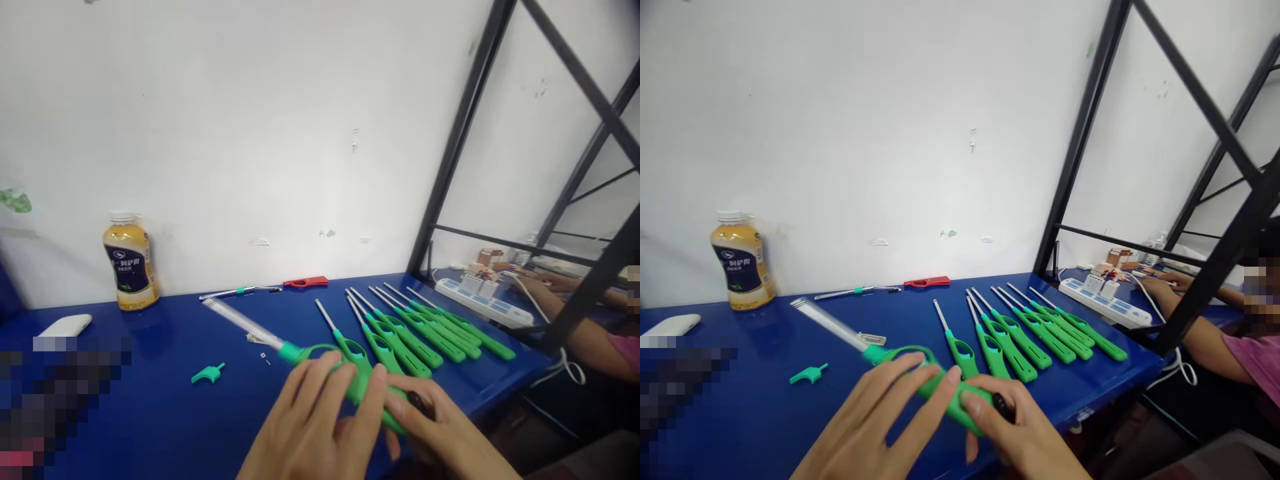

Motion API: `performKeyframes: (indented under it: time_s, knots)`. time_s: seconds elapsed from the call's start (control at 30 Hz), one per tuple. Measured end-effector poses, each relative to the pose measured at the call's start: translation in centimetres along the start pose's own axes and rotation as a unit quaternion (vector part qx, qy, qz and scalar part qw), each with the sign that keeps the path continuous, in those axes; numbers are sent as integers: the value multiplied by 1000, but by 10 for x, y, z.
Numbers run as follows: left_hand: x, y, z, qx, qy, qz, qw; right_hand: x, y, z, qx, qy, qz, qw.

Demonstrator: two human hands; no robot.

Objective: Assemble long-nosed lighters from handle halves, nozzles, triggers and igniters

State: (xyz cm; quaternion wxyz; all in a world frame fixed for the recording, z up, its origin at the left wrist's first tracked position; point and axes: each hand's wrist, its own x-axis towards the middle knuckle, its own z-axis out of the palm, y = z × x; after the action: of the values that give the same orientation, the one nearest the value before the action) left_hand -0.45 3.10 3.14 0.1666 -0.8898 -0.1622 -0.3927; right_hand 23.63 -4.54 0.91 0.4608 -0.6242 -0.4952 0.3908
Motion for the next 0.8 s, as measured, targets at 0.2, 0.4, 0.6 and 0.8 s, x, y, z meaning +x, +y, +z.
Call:
performKeyframes:
  time_s: [0.2,0.4,0.6,0.8]
  knots:
    - [-32,-64,-15,46,11,-49,998,32,39,-98,-82,156,-8,984]
    - [-54,-94,-11,37,-57,-143,987,49,73,-182,-236,211,40,948]
    - [-82,-114,9,0,-121,-278,953,58,100,-179,-316,229,55,919]
    - [-90,-135,0,-1,-210,-400,892,44,93,-176,-391,272,16,879]
